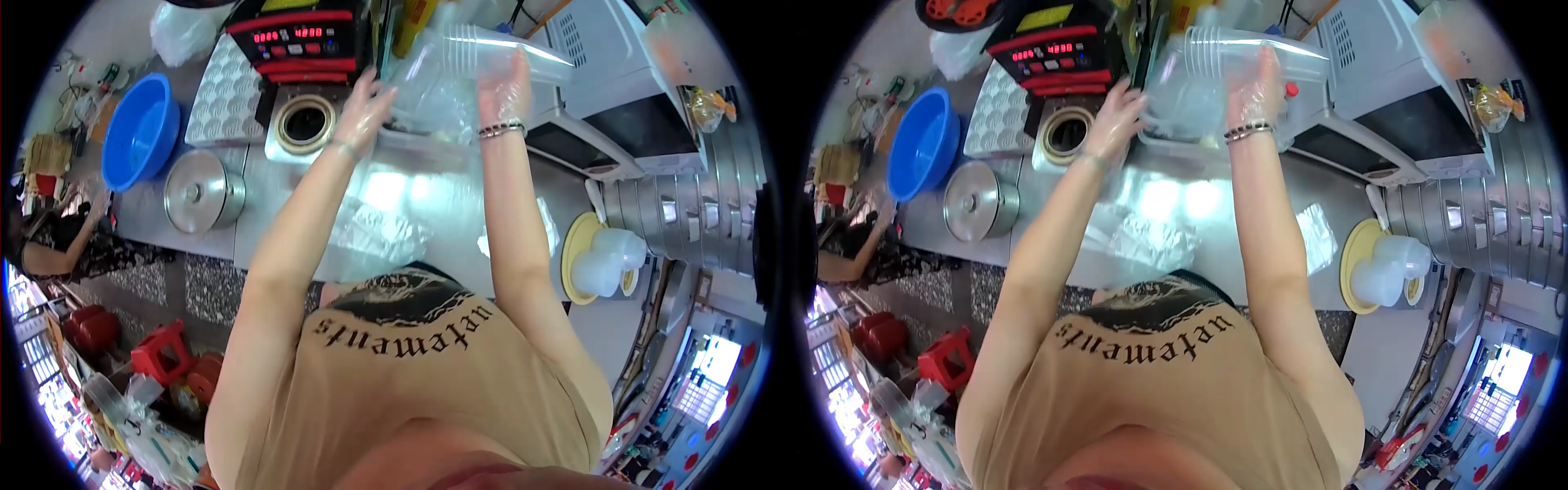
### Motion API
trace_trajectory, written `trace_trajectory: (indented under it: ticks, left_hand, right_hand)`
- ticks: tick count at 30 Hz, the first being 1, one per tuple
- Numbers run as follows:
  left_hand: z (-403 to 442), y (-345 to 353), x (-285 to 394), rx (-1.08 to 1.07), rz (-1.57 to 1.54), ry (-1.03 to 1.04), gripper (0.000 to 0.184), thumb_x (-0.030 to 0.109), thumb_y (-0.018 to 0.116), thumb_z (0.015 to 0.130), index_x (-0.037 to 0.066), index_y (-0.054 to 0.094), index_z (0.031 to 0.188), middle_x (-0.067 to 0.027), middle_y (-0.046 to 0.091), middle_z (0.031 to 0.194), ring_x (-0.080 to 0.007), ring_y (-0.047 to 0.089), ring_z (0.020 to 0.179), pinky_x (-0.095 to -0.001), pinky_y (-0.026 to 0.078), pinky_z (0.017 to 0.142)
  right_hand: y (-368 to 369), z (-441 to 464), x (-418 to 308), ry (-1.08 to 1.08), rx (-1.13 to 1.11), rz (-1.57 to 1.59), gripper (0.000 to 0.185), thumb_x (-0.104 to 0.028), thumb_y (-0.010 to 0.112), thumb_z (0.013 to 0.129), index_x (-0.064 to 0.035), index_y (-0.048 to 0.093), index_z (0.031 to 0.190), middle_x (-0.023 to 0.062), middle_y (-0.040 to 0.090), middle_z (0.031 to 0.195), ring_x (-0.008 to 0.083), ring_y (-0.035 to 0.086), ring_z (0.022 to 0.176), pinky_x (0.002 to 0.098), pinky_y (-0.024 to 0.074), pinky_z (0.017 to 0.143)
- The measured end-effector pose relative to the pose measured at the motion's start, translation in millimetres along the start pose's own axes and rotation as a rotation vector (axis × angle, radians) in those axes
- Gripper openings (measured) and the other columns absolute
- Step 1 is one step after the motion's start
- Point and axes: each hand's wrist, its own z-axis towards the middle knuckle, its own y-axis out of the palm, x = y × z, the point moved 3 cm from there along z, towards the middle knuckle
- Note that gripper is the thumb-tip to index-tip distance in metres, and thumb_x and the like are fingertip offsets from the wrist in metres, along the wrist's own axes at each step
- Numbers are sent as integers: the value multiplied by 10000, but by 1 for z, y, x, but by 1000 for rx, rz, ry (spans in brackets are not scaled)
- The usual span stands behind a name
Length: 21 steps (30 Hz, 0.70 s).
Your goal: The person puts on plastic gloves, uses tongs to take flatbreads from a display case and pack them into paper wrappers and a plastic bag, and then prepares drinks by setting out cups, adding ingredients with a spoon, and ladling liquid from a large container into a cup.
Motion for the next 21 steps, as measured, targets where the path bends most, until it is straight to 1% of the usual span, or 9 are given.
trace_trajectory:
  ticks: [1, 3, 5, 7, 9, 13, 15, 17, 21]
  left_hand:
    - [6, 6, -14, 4, 3, -7, 737, 238, 661, 844, -27, 283, 1418, -201, 399, 1372, -288, 462, 1213, -362, 381, 1019]
    - [13, 21, -51, -64, 145, 125, 820, 274, 717, 779, -20, 293, 1416, -192, 399, 1374, -304, 447, 1225, -363, 358, 1041]
    - [-5, 29, -52, -37, 201, 150, 886, 314, 765, 717, -14, 315, 1407, -197, 415, 1358, -296, 441, 1231, -356, 338, 1057]
    - [-16, 36, -35, -3, 726, 169, 892, 345, 786, 701, -24, 345, 1383, -210, 456, 1309, -275, 455, 1221, -354, 349, 1047]
    - [-9, 47, -29, -46, 736, 200, 841, 343, 812, 682, -33, 396, 1310, -206, 512, 1231, -252, 476, 1199, -353, 375, 1020]
    - [18, 67, -12, -141, 443, 342, 703, 306, 839, 668, -6, 430, 1146, -173, 555, 1132, -255, 549, 1062, -362, 442, 929]
    - [39, 75, 21, -80, 621, 523, 677, 234, 816, 713, 3, 428, 1218, -134, 540, 1199, -214, 524, 1123, -337, 427, 950]
    - [94, 88, 43, 29, 554, 747, 738, 336, 837, 653, 1, 434, 1172, -174, 571, 1121, -285, 573, 1031, -380, 460, 896]
    - [175, 126, 80, 256, 622, 824, 809, 397, 838, 614, 7, 437, 1199, -209, 579, 1131, -327, 571, 1072, -414, 464, 906]
  right_hand:
    - [-8, -1, 6, 54, 112, -39, 252, -254, 639, 880, -78, 565, 1045, 22, 568, 1028, 162, 564, 928, 329, 474, 795]
    - [-25, -6, 9, 51, 98, -26, 254, -258, 642, 878, -86, 561, 1046, 24, 564, 1005, 167, 567, 918, 341, 482, 800]
    - [-34, -17, -1, 209, 96, 132, 285, -261, 637, 882, -92, 542, 1092, 31, 566, 1016, 178, 564, 923, 349, 483, 820]
    - [-49, -26, -8, 214, 67, 110, 315, -261, 625, 886, -101, 516, 1134, 42, 575, 1060, 197, 559, 977, 377, 477, 867]
    - [-59, -40, -13, 284, 52, 152, 296, -251, 612, 889, -102, 518, 1127, 49, 583, 1094, 210, 558, 1019, 390, 461, 910]
    - [-68, -44, -50, 238, 26, 255, 260, -299, 571, 898, -106, 561, 1072, 48, 597, 1095, 218, 558, 1042, 394, 439, 952]
    - [-80, -42, -73, 215, 69, 265, 272, -332, 541, 908, -109, 573, 1060, 47, 605, 1101, 218, 563, 1046, 402, 439, 954]
    - [-83, -50, -97, 214, -10, 289, 278, -348, 522, 918, -110, 578, 1051, 54, 607, 1112, 218, 565, 1058, 410, 439, 956]
    - [-76, -85, -128, 185, 2, 248, 339, -375, 503, 931, -91, 573, 1105, 67, 617, 1128, 218, 571, 1070, 415, 435, 972]
